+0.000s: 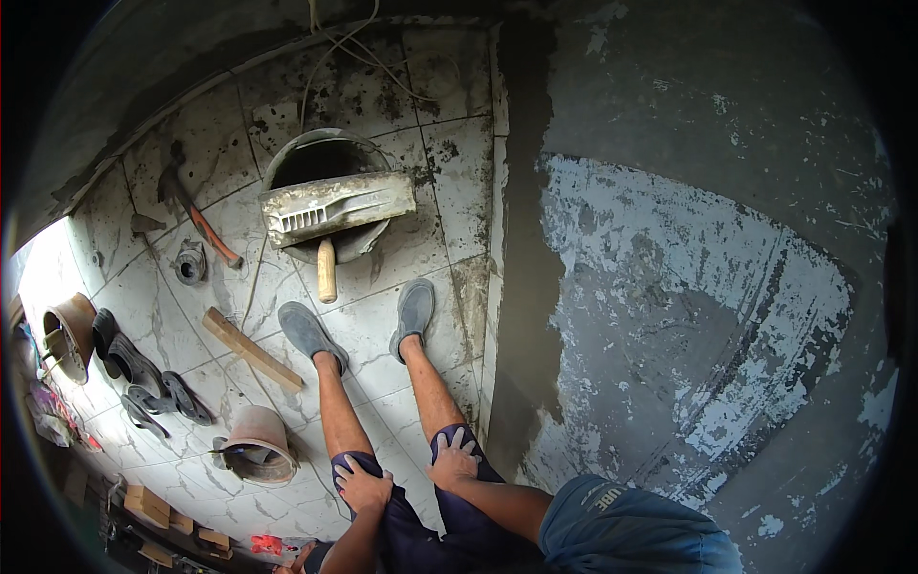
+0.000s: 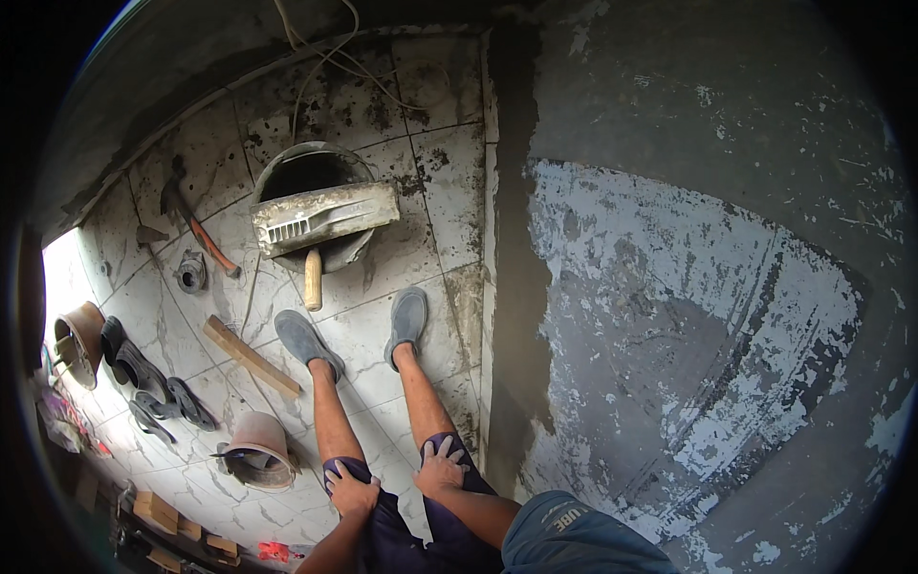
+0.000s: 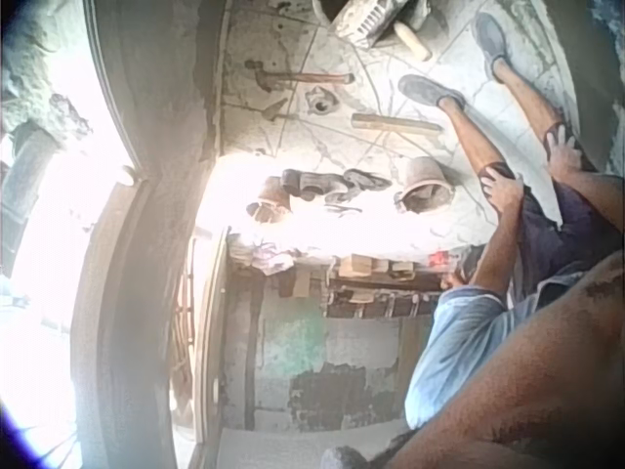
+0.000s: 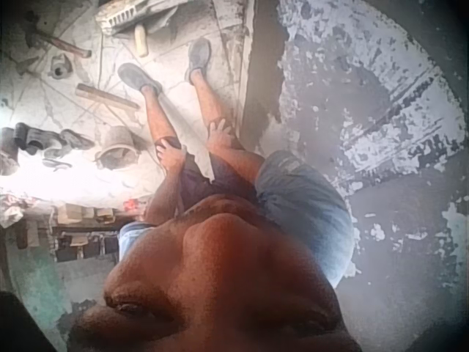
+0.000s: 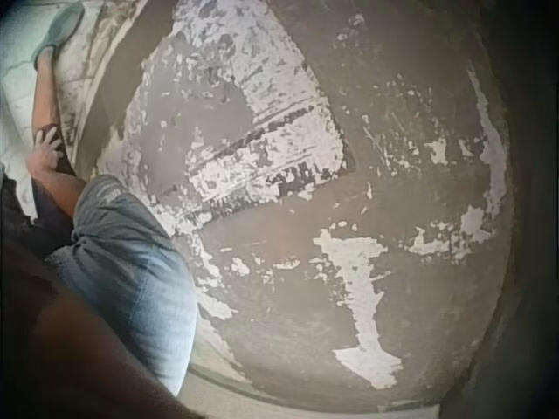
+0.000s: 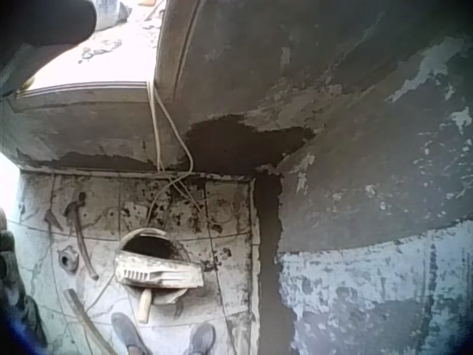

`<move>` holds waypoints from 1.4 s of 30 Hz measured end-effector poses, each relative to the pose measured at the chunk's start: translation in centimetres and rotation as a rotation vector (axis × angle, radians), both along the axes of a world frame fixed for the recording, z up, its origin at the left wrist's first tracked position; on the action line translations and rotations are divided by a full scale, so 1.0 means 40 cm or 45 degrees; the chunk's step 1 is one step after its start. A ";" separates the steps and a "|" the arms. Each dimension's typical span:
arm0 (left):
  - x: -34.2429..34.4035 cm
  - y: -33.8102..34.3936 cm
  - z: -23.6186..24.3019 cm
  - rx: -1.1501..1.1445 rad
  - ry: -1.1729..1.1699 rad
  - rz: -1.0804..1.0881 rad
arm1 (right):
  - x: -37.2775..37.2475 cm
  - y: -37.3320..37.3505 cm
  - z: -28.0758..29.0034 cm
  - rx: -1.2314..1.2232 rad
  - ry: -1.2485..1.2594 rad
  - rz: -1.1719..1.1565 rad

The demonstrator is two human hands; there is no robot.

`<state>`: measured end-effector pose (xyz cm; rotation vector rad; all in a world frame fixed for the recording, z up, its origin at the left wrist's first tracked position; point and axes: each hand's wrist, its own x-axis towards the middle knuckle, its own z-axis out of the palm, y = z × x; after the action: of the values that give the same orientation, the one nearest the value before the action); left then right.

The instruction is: The person scoops mortar from a bucket onto a plastering board using a trowel, applies the mortar to the wall, and smooths the surface with a float.

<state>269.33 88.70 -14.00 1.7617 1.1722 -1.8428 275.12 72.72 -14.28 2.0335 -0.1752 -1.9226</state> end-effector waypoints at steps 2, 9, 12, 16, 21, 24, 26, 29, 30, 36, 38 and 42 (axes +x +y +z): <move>0.004 0.001 0.001 -0.002 0.005 0.000 | 0.000 0.001 0.000 0.005 -0.003 0.000; 0.005 -0.001 -0.004 -0.006 0.011 -0.010 | 0.001 -0.002 -0.003 -0.006 -0.003 -0.008; 0.010 0.001 0.000 -0.010 0.020 0.000 | 0.009 0.007 0.002 -0.014 0.010 -0.004; 0.007 0.003 -0.001 -0.002 0.017 -0.001 | 0.016 0.011 0.004 -0.014 0.013 0.007; 0.012 0.004 -0.003 -0.009 0.025 -0.005 | 0.024 0.014 0.005 -0.014 0.026 0.001; 0.015 0.003 -0.005 -0.014 0.032 -0.011 | 0.023 0.010 0.002 -0.012 0.028 -0.004; 0.014 0.002 -0.005 -0.014 0.029 -0.016 | 0.023 0.009 0.001 -0.012 0.028 -0.006; 0.011 0.001 -0.005 -0.008 0.013 -0.025 | 0.024 0.009 0.002 -0.011 0.025 -0.001; 0.008 0.000 -0.006 -0.004 0.006 -0.032 | 0.022 0.008 0.000 -0.014 0.023 0.004; 0.012 -0.001 -0.007 -0.007 0.025 -0.032 | 0.011 0.002 -0.006 -0.009 0.014 0.008; 0.014 0.000 -0.008 -0.007 0.026 -0.029 | 0.006 0.000 -0.008 -0.008 0.003 0.013; 0.014 0.001 -0.008 -0.011 0.030 -0.038 | 0.009 0.002 -0.008 -0.008 -0.004 0.013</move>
<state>269.89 88.74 -14.32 1.7666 1.1512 -1.8879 275.48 72.81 -14.60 2.0297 -0.1711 -1.9103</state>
